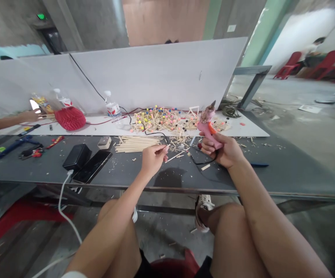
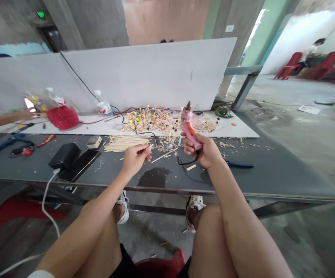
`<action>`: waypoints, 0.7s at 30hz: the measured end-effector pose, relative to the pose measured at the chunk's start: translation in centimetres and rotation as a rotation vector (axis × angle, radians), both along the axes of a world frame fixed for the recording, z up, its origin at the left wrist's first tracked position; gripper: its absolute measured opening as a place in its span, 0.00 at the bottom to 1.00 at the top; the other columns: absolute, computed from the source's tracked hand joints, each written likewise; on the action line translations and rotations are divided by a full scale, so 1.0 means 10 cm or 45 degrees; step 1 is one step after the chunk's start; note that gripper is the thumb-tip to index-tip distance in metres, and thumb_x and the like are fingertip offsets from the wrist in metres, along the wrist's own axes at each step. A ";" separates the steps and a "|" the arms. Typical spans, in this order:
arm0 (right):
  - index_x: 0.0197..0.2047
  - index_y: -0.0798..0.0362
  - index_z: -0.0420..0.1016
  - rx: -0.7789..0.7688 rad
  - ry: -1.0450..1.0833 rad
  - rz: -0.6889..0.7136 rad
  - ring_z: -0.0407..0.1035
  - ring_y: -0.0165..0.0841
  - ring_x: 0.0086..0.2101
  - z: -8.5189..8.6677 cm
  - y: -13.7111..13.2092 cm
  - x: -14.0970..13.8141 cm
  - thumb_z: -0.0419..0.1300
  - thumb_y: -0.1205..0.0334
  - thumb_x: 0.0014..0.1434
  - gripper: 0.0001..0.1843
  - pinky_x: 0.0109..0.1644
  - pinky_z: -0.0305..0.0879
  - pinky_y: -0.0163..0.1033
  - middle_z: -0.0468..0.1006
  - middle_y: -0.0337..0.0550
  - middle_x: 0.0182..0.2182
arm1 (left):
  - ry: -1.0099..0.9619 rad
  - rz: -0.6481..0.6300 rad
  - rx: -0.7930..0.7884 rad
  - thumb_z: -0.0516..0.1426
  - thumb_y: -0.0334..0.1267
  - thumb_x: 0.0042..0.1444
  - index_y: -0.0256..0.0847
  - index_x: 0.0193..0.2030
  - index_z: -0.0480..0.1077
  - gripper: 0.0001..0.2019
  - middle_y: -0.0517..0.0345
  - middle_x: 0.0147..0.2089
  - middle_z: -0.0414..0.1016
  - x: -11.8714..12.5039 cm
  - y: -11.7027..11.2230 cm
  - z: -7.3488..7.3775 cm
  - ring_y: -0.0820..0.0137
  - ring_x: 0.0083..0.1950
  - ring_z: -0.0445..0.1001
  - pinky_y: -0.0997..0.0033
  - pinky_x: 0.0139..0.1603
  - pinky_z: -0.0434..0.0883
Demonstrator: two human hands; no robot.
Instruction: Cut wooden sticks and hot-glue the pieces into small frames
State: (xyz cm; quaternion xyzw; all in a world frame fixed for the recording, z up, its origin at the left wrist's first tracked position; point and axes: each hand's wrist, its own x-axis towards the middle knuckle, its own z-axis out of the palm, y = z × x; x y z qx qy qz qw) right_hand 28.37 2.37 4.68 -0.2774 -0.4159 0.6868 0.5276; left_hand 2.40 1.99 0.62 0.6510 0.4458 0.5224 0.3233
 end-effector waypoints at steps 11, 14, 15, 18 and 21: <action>0.33 0.52 0.74 0.206 -0.329 -0.321 0.61 0.27 0.23 0.04 -0.12 -0.21 0.70 0.55 0.48 0.13 0.26 0.61 0.36 0.77 0.43 0.34 | -0.069 -0.021 -0.019 0.61 0.50 0.57 0.37 0.37 0.79 0.16 0.54 0.29 0.79 -0.05 0.00 0.00 0.69 0.24 0.76 0.71 0.27 0.74; 0.35 0.54 0.75 0.268 -0.459 -0.372 0.59 0.25 0.21 -0.02 -0.11 -0.26 0.72 0.53 0.46 0.17 0.23 0.56 0.35 0.79 0.43 0.32 | -0.059 -0.018 -0.031 0.61 0.50 0.57 0.37 0.37 0.79 0.16 0.55 0.29 0.78 -0.05 -0.01 0.03 0.68 0.24 0.76 0.70 0.28 0.74; 0.36 0.54 0.76 0.292 -0.537 -0.393 0.58 0.25 0.21 -0.05 -0.11 -0.27 0.72 0.52 0.45 0.19 0.22 0.54 0.35 0.78 0.42 0.30 | -0.051 -0.017 -0.030 0.61 0.50 0.57 0.37 0.37 0.79 0.16 0.55 0.29 0.78 -0.05 -0.01 0.03 0.68 0.24 0.76 0.70 0.28 0.74; 0.36 0.55 0.79 0.349 -0.813 -0.442 0.60 0.27 0.21 -0.10 -0.12 -0.31 0.72 0.50 0.46 0.20 0.22 0.54 0.35 0.76 0.40 0.24 | -0.031 -0.024 -0.037 0.61 0.49 0.57 0.37 0.37 0.79 0.15 0.55 0.28 0.78 -0.05 -0.02 0.05 0.68 0.24 0.76 0.70 0.27 0.73; 0.37 0.56 0.81 0.394 -0.928 -0.446 0.68 0.33 0.26 -0.11 -0.14 -0.36 0.71 0.50 0.47 0.20 0.27 0.62 0.37 0.78 0.42 0.26 | -0.044 -0.028 -0.067 0.61 0.49 0.57 0.37 0.36 0.79 0.15 0.55 0.28 0.78 -0.06 -0.02 0.05 0.68 0.24 0.76 0.70 0.27 0.74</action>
